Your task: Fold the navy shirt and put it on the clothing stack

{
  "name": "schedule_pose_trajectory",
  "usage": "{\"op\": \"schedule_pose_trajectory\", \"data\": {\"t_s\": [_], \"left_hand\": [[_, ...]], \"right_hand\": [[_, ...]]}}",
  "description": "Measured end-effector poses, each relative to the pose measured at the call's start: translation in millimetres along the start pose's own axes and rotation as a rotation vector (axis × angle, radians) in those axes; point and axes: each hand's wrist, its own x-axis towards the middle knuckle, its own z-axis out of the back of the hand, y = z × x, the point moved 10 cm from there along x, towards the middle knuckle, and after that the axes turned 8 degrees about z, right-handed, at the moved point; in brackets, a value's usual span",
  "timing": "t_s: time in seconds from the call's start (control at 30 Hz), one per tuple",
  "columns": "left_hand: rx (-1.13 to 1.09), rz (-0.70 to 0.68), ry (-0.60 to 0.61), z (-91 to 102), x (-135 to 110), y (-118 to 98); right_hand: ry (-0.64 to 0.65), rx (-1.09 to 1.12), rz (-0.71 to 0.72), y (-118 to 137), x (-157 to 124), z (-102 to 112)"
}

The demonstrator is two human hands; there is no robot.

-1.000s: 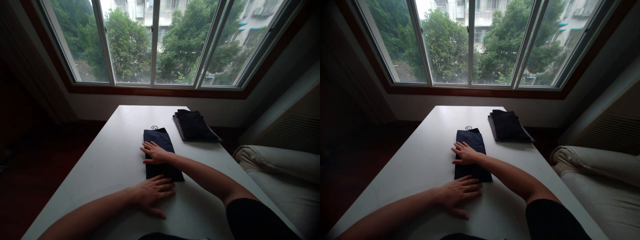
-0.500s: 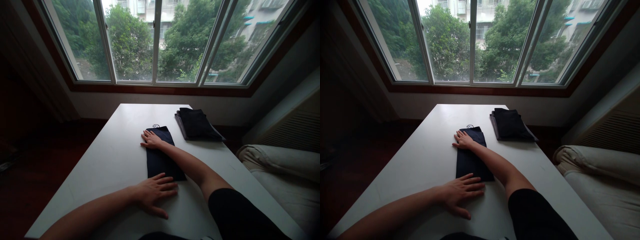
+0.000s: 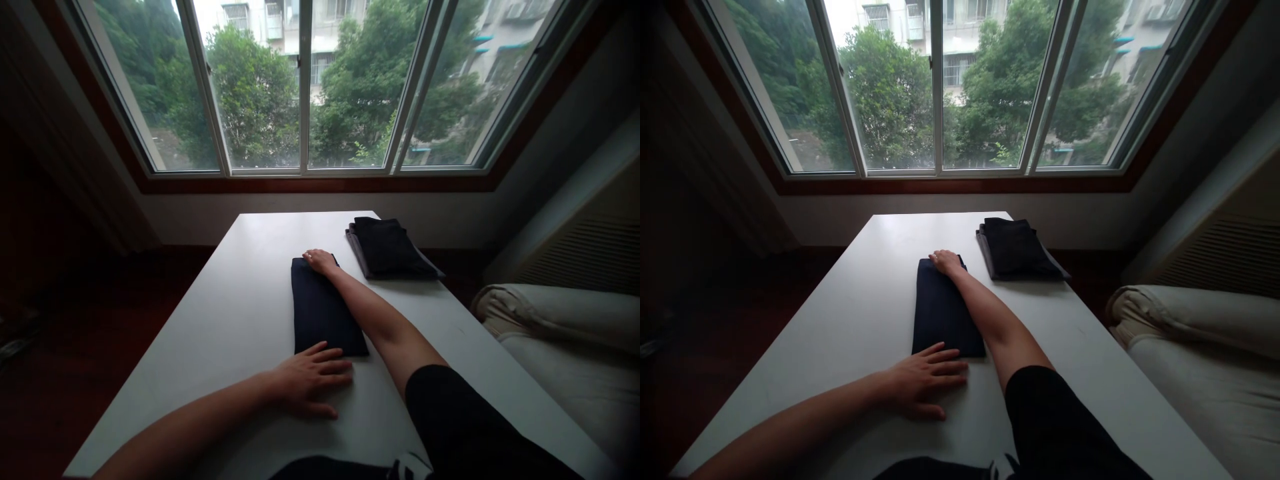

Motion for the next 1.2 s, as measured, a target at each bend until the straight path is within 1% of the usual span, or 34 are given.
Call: {"op": "schedule_pose_trajectory", "data": {"t_s": [0.03,0.1,0.2,0.23,0.33,0.4,0.43,0.5,0.63,0.77,0.9,1.0,1.07,1.13,1.2], "left_hand": [[0.008,0.004,-0.007,-2.0,1.1,0.4],[0.023,0.018,-0.016,-5.7,2.6,1.8],[0.036,0.048,-0.032,-8.1,3.6,4.1],[0.038,0.055,-0.038,-8.5,3.8,4.5],[0.036,0.059,-0.039,-10.9,4.7,3.9],[0.028,0.061,-0.035,-12.2,5.8,3.6],[0.025,0.064,-0.033,-12.4,6.5,3.5],[0.028,0.069,-0.031,-11.6,7.8,3.3],[0.050,0.067,-0.018,-7.9,8.9,0.7],[0.048,0.070,-0.017,-6.0,7.9,-1.8],[0.045,0.056,-0.075,-2.5,5.3,1.0],[0.068,0.068,-0.154,7.0,1.4,12.9],[0.093,0.121,-0.184,13.4,-1.7,27.8],[0.113,0.174,-0.183,16.8,-4.9,44.0],[0.124,0.219,-0.186,19.0,-8.1,59.2]], "right_hand": [[0.000,0.015,0.014,-5.9,-9.4,2.9],[-0.038,0.039,0.092,-9.7,-33.9,7.9],[-0.121,0.074,0.266,1.1,-83.6,10.3],[-0.127,0.088,0.321,6.9,-101.4,8.6],[-0.096,0.107,0.429,22.9,-146.1,-0.2],[-0.054,0.100,0.453,28.5,-162.0,-7.6],[-0.032,0.096,0.452,29.0,-164.8,-11.7],[0.003,0.092,0.432,25.4,-161.4,-18.9],[0.000,0.092,0.336,5.5,-131.7,-25.4],[0.014,0.096,0.222,-19.8,-100.6,-26.5],[0.029,0.063,0.107,-48.0,-86.4,-18.8],[0.005,0.037,0.010,-65.2,-88.3,-7.9],[-0.029,0.036,-0.009,-65.9,-95.5,-0.5],[-0.080,0.045,0.048,-53.6,-108.5,7.0],[-0.118,0.083,0.159,-30.8,-130.2,12.8]]}}
